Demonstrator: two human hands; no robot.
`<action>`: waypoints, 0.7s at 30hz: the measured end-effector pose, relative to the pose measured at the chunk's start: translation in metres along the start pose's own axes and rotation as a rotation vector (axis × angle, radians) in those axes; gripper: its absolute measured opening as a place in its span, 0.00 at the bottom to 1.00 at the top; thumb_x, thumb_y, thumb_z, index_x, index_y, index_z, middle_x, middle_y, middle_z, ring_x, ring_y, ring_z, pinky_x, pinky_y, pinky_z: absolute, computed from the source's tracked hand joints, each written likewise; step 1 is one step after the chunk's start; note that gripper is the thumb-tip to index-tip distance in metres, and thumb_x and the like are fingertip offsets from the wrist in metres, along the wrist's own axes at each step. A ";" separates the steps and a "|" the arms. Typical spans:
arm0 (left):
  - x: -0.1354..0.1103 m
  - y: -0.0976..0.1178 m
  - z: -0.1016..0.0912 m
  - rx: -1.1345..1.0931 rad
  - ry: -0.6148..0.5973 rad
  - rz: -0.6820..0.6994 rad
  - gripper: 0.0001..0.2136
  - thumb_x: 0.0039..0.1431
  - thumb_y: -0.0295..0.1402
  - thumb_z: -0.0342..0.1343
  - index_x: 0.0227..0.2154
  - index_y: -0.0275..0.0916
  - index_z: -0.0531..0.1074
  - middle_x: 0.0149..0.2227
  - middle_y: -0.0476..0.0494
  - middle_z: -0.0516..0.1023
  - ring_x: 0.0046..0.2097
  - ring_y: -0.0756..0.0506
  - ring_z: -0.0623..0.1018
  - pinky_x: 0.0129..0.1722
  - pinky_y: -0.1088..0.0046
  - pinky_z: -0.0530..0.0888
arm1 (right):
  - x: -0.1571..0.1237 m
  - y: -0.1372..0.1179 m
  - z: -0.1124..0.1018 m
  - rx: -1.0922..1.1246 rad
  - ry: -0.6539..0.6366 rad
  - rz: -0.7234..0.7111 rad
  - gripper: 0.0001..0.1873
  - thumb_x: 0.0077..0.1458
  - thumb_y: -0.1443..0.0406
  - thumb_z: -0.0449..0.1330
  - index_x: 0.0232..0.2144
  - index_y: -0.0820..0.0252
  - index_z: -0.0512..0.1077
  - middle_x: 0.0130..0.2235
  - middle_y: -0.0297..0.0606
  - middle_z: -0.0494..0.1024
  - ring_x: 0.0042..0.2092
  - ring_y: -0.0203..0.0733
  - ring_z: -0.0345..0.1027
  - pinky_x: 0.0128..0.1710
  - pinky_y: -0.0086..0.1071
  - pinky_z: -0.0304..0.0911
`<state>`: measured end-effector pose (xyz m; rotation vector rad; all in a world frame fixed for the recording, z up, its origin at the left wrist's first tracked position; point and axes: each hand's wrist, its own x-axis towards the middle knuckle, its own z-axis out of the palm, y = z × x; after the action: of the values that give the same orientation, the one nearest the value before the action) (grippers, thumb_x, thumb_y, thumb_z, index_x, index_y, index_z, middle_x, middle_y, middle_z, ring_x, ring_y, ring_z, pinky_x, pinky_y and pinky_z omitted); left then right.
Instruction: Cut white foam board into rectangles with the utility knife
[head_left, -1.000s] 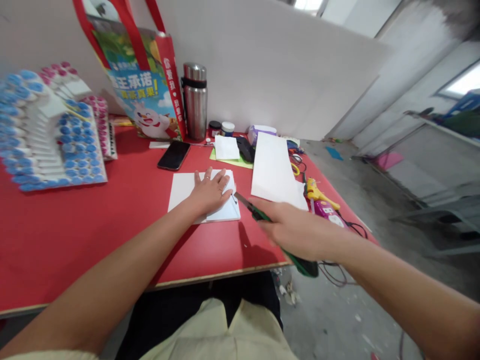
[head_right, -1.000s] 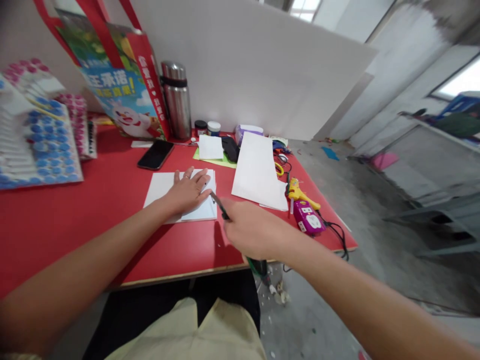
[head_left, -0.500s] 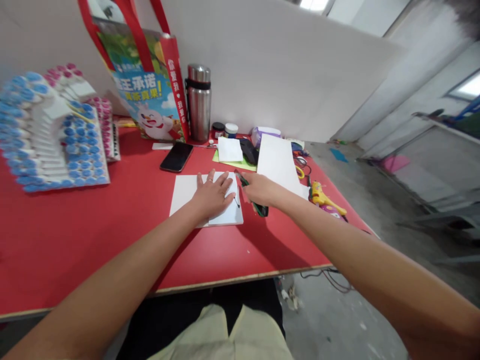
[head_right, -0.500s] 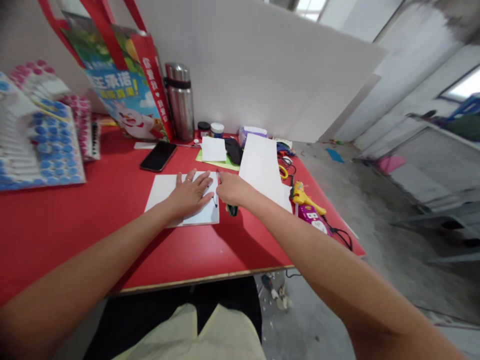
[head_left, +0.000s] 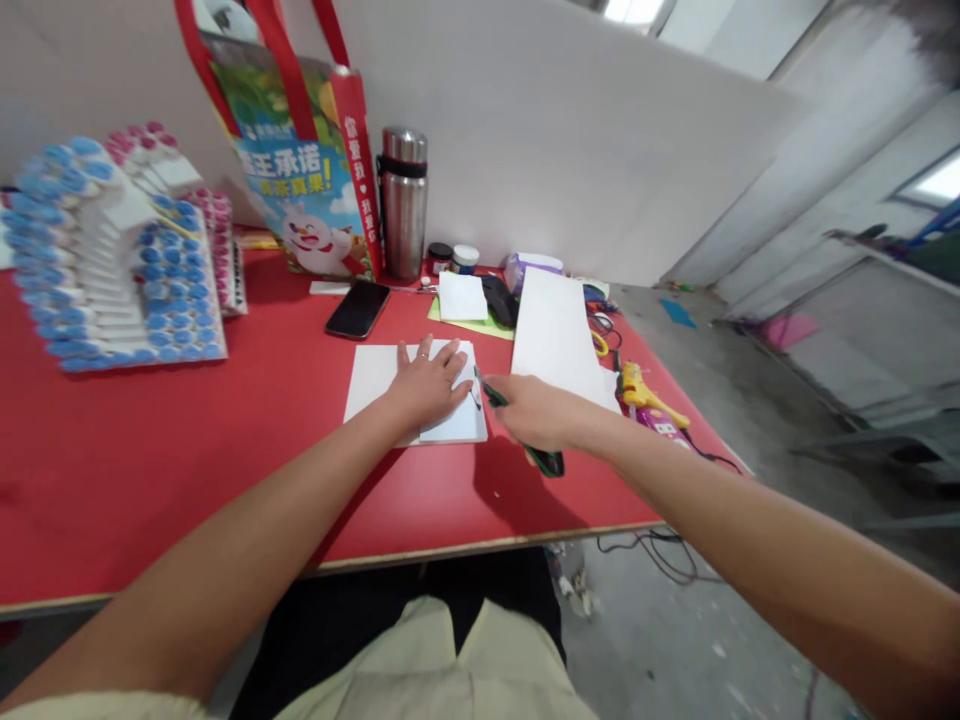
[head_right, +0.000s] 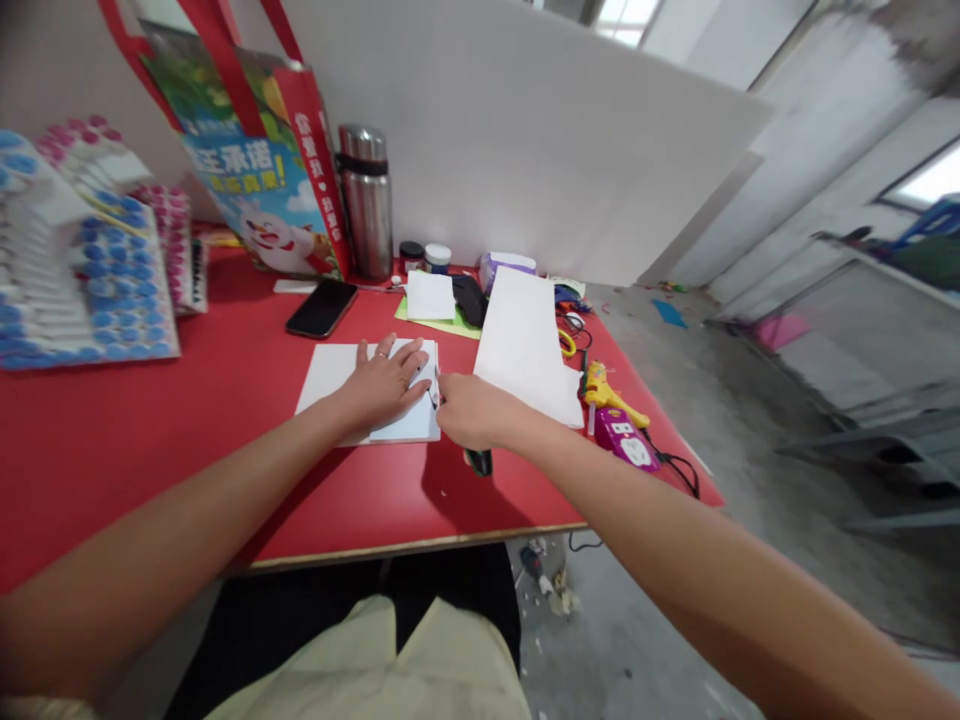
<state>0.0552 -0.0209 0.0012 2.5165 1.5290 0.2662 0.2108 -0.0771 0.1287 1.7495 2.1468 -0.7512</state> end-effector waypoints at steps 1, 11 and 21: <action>0.000 0.000 -0.001 0.000 -0.010 -0.004 0.27 0.69 0.48 0.37 0.67 0.45 0.58 0.74 0.44 0.49 0.72 0.24 0.47 0.64 0.29 0.46 | -0.006 0.000 0.002 -0.014 0.000 -0.031 0.18 0.58 0.73 0.49 0.49 0.65 0.69 0.37 0.46 0.80 0.30 0.40 0.73 0.29 0.30 0.59; 0.001 0.000 -0.001 -0.007 -0.026 -0.012 0.29 0.68 0.49 0.37 0.67 0.44 0.57 0.74 0.45 0.48 0.72 0.24 0.47 0.64 0.29 0.44 | -0.048 0.003 0.027 -0.063 -0.021 -0.095 0.20 0.60 0.71 0.49 0.54 0.67 0.67 0.41 0.51 0.81 0.37 0.46 0.75 0.29 0.32 0.55; 0.002 -0.001 0.000 -0.019 -0.024 -0.012 0.29 0.68 0.49 0.37 0.68 0.43 0.58 0.74 0.46 0.48 0.72 0.24 0.46 0.64 0.28 0.43 | -0.059 0.004 0.042 -0.083 0.001 -0.083 0.31 0.61 0.69 0.50 0.65 0.74 0.58 0.39 0.55 0.80 0.37 0.48 0.76 0.30 0.32 0.56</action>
<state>0.0547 -0.0187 0.0011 2.4863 1.5246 0.2465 0.2241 -0.1482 0.1235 1.6284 2.2297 -0.6717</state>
